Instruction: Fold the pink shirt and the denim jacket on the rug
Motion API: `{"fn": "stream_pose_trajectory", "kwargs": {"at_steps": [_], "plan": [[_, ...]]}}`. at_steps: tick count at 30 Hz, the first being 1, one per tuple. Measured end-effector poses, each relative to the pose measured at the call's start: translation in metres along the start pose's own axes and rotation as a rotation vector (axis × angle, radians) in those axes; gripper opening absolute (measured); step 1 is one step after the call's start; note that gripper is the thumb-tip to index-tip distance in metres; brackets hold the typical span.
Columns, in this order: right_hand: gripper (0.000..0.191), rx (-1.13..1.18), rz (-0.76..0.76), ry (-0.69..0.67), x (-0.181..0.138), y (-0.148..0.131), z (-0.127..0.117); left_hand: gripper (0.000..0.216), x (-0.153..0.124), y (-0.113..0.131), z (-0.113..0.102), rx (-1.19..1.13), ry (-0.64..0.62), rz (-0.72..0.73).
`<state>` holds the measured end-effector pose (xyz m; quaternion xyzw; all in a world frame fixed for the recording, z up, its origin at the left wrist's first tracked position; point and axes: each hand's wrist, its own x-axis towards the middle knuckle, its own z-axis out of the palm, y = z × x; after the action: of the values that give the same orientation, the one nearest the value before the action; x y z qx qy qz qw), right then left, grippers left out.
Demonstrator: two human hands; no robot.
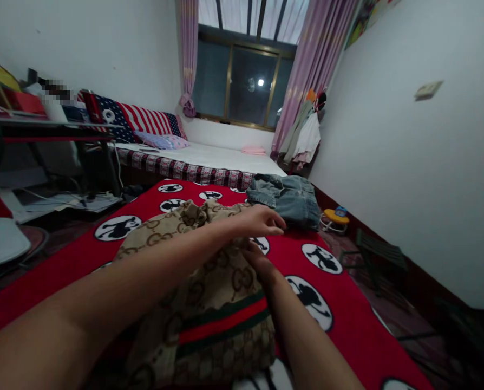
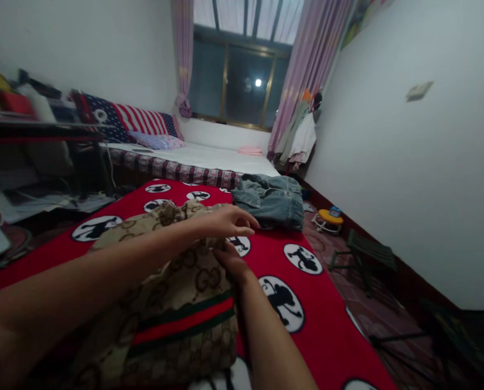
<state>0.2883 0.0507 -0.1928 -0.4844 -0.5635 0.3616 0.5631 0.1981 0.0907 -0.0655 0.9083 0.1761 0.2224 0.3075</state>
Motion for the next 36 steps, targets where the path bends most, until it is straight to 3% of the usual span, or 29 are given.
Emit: {"fn": "stream_pose_trajectory", "kwargs": {"at_steps": [3, 4, 8, 11, 15, 17, 19, 21, 27, 32, 36], "plan": [[0.034, 0.171, 0.135, -0.271, -0.003, -0.001, 0.000, 0.024, 0.019, -0.070, 0.016, -0.248, 0.190, -0.337], [0.035, 0.220, 0.174, -0.315, -0.002, 0.000, 0.001, 0.024, 0.020, -0.088, 0.020, -0.283, 0.190, -0.380], [0.038, 0.171, 0.222, -0.252, 0.010, 0.011, 0.000, 0.039, 0.012, -0.127, 0.026, -0.459, 0.178, -0.433], [0.043, -0.123, 0.109, -0.041, 0.024, 0.016, -0.019, 0.045, 0.007, -0.136, 0.026, -0.697, 0.291, -0.471], [0.034, -0.820, -0.260, 0.359, 0.055, 0.011, -0.082, 0.042, 0.008, -0.144, 0.029, -0.829, 0.308, -0.484], [0.059, -1.189, -0.284, 0.408, 0.076, 0.011, -0.120, 0.040, 0.010, -0.146, 0.031, -0.833, 0.283, -0.485], [0.083, -1.467, -0.245, 0.350, 0.098, 0.017, -0.152, 0.037, 0.012, -0.147, 0.032, -0.835, 0.271, -0.489], [0.090, -1.637, -0.210, 0.277, 0.116, 0.026, -0.175, 0.035, 0.012, -0.146, 0.033, -0.831, 0.269, -0.494], [0.061, -1.620, -0.128, 0.327, 0.159, 0.029, -0.198, 0.029, 0.011, -0.141, 0.033, -0.788, 0.250, -0.500], [0.046, -1.423, -0.155, 0.524, 0.218, 0.002, -0.193, 0.030, 0.012, -0.143, 0.035, -0.743, 0.250, -0.471], [0.045, -1.431, -0.140, 0.561, 0.247, 0.012, -0.178, 0.032, 0.011, -0.142, 0.035, -0.749, 0.250, -0.461]]}}
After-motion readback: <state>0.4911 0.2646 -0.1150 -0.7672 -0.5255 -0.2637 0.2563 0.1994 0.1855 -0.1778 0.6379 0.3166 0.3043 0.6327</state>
